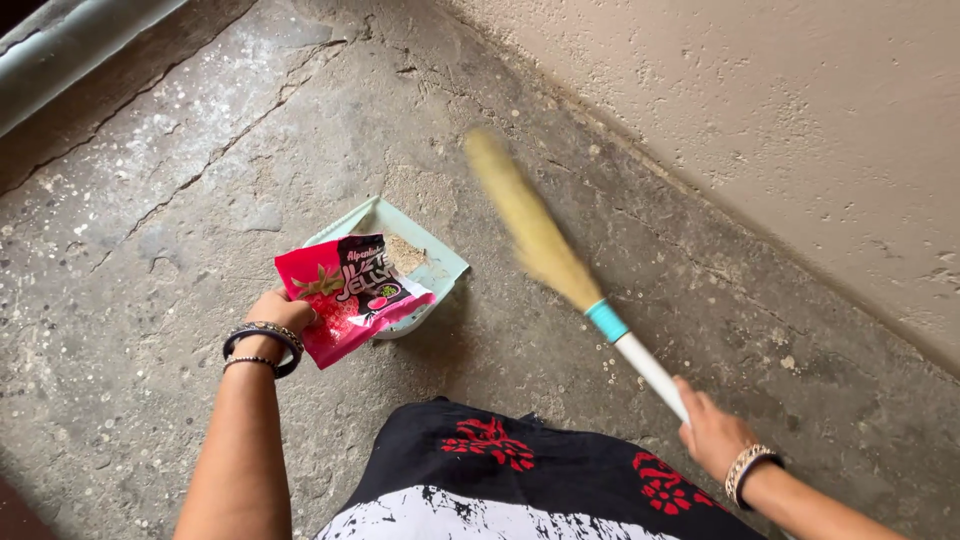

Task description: The recorder is sweeping debris into a dustpan using a broom.

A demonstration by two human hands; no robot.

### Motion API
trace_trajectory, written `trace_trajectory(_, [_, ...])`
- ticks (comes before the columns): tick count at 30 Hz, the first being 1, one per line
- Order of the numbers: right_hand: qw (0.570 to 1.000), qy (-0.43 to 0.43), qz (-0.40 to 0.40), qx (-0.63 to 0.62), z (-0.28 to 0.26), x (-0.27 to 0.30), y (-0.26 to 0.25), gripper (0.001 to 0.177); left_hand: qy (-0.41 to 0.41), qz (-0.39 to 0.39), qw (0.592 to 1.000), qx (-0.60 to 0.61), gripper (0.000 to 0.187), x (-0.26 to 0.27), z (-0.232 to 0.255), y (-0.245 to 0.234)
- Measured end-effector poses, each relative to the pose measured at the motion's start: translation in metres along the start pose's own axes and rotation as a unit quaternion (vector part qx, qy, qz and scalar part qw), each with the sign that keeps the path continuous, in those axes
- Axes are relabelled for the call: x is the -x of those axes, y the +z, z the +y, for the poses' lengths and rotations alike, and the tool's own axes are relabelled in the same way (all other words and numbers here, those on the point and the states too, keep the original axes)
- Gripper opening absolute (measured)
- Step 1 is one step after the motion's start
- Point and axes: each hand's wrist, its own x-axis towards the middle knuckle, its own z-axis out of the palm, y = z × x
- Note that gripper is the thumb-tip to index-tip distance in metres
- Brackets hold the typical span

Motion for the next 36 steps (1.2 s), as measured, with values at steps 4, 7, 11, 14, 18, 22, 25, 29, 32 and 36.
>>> trace_trajectory(4, [0.991,-0.135,-0.015,0.004,-0.026,0.030,-0.035,0.082,0.003,0.019,0.998,-0.058,0.030,-0.002,-0.005,0.003])
trace_trajectory(7, [0.991,-0.053,-0.116,0.031,-0.036,0.036,-0.067,0.087,0.033,0.018,0.999,-0.029,0.030,-0.005,-0.020,0.006])
trace_trajectory(11, [0.997,0.036,-0.063,-0.035,0.021,0.006,-0.033,0.086,0.058,0.003,0.994,0.091,0.029,0.013,-0.037,0.013])
trace_trajectory(14, [1.000,0.027,-0.014,0.007,0.042,-0.008,-0.016,0.100,0.128,0.015,0.954,0.272,0.030,0.007,-0.066,0.012])
trace_trajectory(18, [1.000,0.021,0.002,-0.021,0.040,-0.011,-0.013,0.097,0.258,0.076,0.861,0.431,0.032,-0.005,-0.080,0.006])
trace_trajectory(22, [0.998,-0.003,-0.032,-0.057,0.023,-0.013,-0.019,0.095,0.304,0.130,0.809,0.486,0.036,-0.004,-0.079,-0.012])
trace_trajectory(25, [0.995,0.008,0.012,-0.102,0.027,-0.028,-0.005,0.089,0.304,0.103,0.766,0.556,0.039,0.006,-0.066,-0.027])
trace_trajectory(29, [0.997,-0.015,-0.008,-0.080,0.005,-0.027,-0.028,0.086,0.313,0.095,0.753,0.572,0.041,0.026,-0.051,-0.046])
trace_trajectory(32, [0.998,0.028,0.004,-0.050,-0.050,-0.004,-0.058,0.078,0.320,0.103,0.749,0.571,0.043,0.031,-0.044,-0.050])
trace_trajectory(36, [0.986,-0.156,-0.045,-0.040,-0.106,0.008,-0.034,0.071,0.317,0.132,0.743,0.574,0.039,0.028,-0.032,-0.041])
